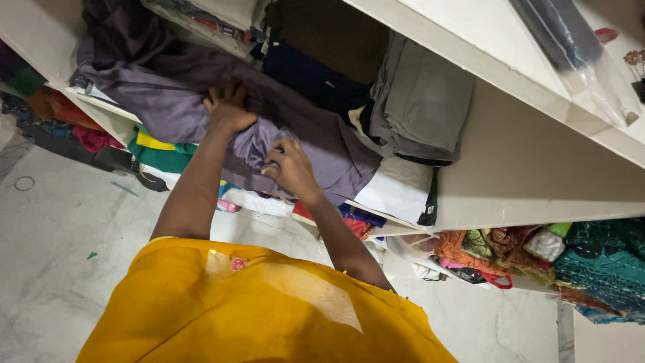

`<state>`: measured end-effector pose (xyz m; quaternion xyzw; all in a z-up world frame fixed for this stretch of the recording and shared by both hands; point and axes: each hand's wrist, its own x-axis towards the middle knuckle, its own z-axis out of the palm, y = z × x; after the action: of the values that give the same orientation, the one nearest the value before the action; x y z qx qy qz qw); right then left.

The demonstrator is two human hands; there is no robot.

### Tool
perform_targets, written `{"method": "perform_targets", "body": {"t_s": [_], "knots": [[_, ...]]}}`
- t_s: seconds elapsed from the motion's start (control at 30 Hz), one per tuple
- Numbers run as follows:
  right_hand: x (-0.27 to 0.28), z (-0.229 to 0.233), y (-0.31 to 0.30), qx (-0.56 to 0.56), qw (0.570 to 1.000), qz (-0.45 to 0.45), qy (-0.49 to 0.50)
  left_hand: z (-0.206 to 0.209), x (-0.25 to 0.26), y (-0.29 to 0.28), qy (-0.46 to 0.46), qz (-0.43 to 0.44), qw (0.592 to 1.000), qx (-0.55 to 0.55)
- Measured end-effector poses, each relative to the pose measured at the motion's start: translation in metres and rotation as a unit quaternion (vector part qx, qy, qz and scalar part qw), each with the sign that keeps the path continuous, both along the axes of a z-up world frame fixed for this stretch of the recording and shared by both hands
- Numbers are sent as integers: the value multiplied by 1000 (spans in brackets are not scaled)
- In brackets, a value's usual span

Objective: The person organizes clothes in a closet by moving folded garments between different shelves and arranging them.

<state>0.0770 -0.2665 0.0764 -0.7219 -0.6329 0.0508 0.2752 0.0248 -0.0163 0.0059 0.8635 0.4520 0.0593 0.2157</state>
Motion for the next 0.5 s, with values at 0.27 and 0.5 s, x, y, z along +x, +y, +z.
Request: {"method": "perform_targets", "body": {"t_s": [0.27, 0.5], "knots": [[152, -110, 1, 99, 741, -249, 615, 19, -7, -10, 22, -6, 999, -31], [161, -106, -18, 323, 751, -325, 475, 21, -6, -11, 36, -15, 998, -39]]}}
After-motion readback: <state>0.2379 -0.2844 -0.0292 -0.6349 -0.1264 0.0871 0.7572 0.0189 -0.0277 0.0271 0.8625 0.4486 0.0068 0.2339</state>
